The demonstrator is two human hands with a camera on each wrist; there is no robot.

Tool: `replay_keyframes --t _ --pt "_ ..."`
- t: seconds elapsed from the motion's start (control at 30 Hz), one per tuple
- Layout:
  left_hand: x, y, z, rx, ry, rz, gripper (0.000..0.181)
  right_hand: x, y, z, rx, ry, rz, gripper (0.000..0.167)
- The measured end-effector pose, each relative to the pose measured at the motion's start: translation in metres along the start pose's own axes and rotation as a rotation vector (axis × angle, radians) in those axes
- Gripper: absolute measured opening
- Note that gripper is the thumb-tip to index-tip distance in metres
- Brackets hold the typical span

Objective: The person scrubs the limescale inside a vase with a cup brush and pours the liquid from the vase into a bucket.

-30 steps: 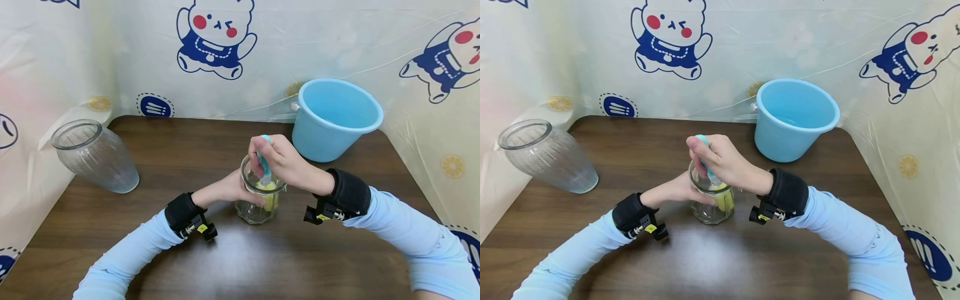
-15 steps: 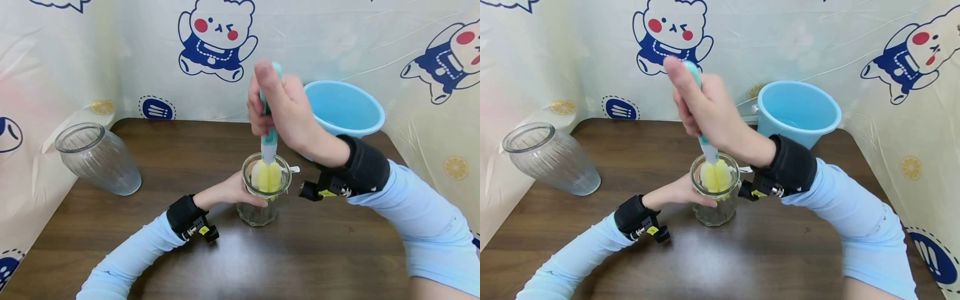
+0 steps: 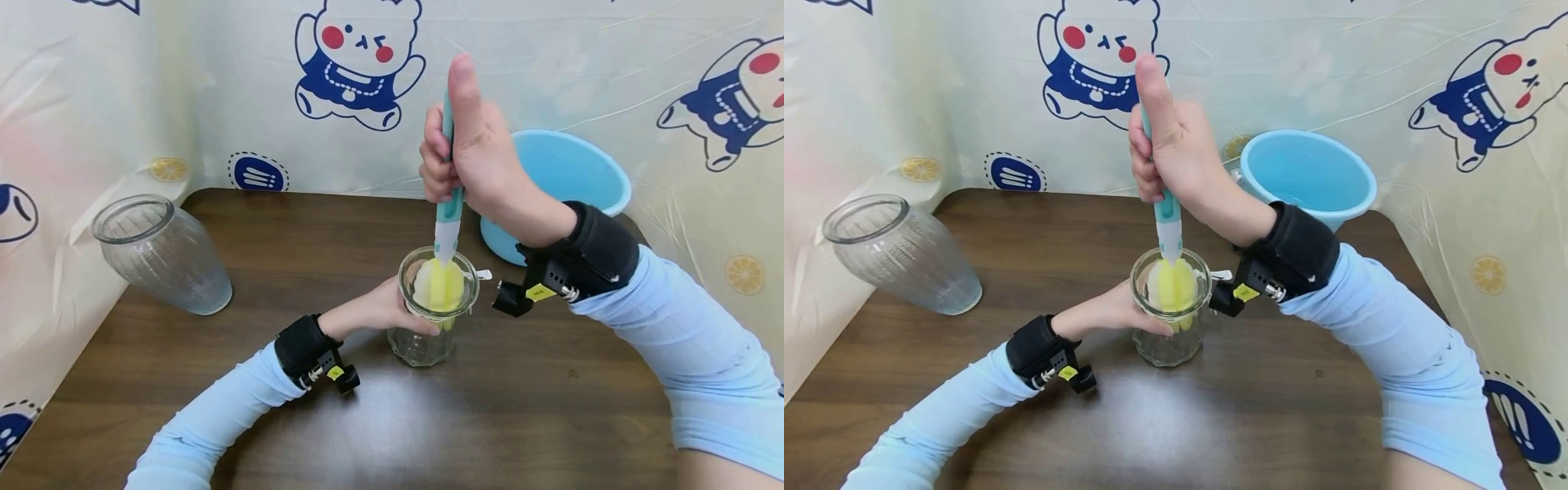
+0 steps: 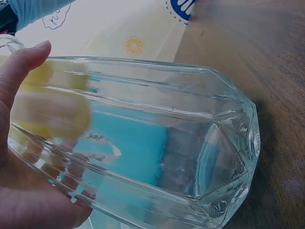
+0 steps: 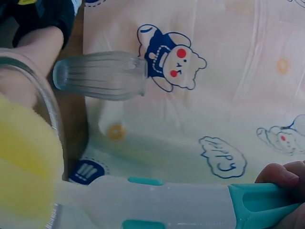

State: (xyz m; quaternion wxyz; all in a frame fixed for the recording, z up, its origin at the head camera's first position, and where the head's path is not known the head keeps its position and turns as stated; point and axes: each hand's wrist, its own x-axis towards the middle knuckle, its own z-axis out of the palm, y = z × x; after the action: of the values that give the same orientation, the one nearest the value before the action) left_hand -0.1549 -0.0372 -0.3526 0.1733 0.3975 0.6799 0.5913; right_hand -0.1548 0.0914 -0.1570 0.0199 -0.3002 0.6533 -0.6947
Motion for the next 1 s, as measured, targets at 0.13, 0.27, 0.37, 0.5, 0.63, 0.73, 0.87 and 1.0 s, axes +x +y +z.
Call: replay_keyframes --t 0.13,0.27,0.37,0.5,0.63,0.73,0.87,1.0 --pt "-0.001 0.000 0.000 0.018 0.011 -0.053 0.087 -0.006 0.020 0.001 0.033 0.014 0.137 0.057" --pt "-0.002 0.001 -0.001 0.057 0.018 -0.086 0.088 -0.017 0.043 -0.001 0.038 0.008 0.192 0.057" --pt "-0.002 0.000 -0.001 0.066 0.014 -0.073 0.089 -0.025 0.060 -0.004 0.032 -0.001 0.217 0.057" --pt "-0.002 -0.001 -0.002 0.048 -0.002 -0.039 0.090 -0.033 0.074 -0.006 0.023 -0.030 0.209 0.057" --pt "-0.002 0.000 -0.002 0.053 -0.003 -0.034 0.092 -0.034 0.077 -0.008 0.036 -0.028 0.208 0.055" --pt "-0.001 0.001 -0.002 0.074 0.006 -0.032 0.090 -0.033 0.073 -0.010 0.060 -0.008 0.228 0.054" --pt "-0.001 0.002 -0.001 0.080 0.009 -0.036 0.082 -0.026 0.061 -0.015 0.098 0.060 0.239 0.056" --pt "0.001 0.001 0.000 0.067 0.006 -0.036 0.077 -0.017 0.037 -0.024 0.172 0.131 0.226 0.058"
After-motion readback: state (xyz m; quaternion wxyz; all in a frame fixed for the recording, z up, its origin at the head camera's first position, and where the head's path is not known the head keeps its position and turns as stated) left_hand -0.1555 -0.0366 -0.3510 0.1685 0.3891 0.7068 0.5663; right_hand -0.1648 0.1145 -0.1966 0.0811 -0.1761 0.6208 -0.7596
